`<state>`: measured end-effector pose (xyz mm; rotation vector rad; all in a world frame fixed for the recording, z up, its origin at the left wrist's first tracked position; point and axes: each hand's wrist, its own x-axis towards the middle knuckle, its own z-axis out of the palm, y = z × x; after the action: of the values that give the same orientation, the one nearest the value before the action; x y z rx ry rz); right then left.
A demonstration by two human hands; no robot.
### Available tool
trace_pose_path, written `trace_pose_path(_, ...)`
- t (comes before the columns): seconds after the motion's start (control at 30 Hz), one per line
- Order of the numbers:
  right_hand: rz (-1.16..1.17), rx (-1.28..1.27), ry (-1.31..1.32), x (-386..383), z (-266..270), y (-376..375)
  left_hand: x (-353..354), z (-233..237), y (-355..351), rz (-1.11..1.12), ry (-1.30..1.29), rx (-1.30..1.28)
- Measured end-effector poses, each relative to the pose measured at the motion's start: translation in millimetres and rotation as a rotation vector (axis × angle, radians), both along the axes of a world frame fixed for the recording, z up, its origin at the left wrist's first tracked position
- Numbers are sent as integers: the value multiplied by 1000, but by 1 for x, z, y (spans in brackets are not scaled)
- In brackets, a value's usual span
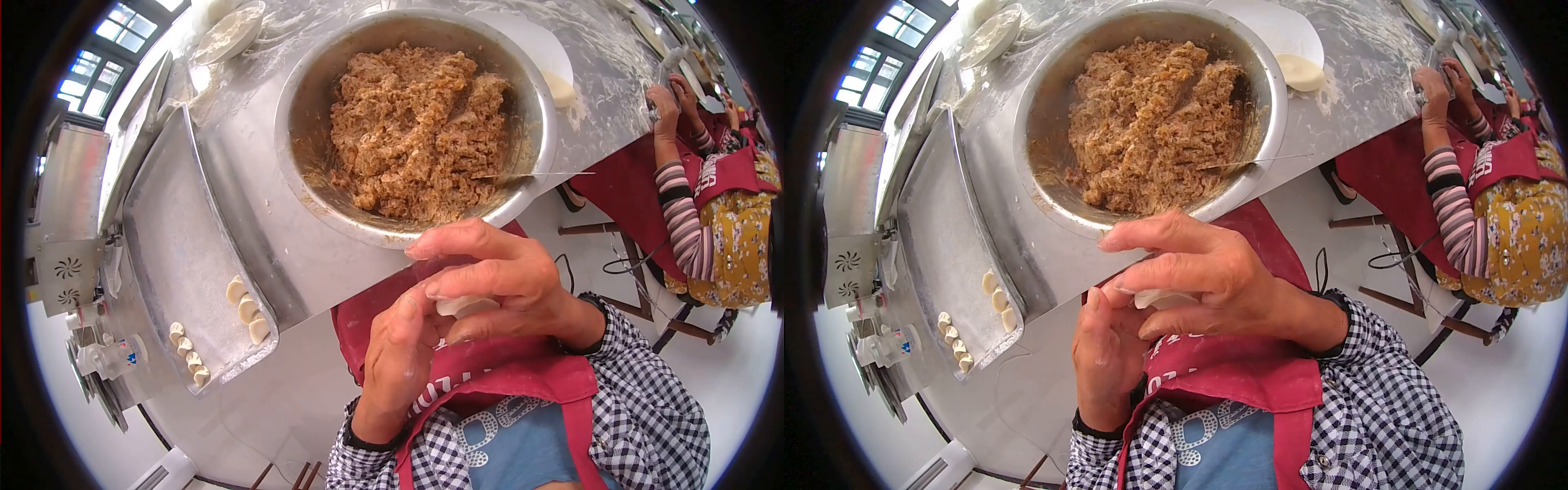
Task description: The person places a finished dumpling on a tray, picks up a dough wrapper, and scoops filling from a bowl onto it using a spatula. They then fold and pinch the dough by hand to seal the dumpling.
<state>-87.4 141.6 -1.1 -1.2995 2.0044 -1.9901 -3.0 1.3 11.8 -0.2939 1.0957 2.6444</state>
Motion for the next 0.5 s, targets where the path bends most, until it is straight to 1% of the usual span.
trace_pose_path(0.07,26,-38,-134,2,1,-1,0,4,1,-6,45,-29)
trace_pose_path(0.1,26,-38,-133,-1,-2,0,-1,5,1,-7,46,-29)
trace_pose_path(0.17,119,-35,93,-9,-12,3,-2,6,0,-62,15,-191)
trace_pose_path(0.3,87,-34,114,-6,-5,2,-1,4,1,-9,-2,-177)
trace_pose_path(0.37,52,41,-77,-1,6,2,-1,0,-3,-44,27,-92)
trace_pose_path(0.5,14,22,-96,0,2,2,-2,3,3,14,-6,-16)
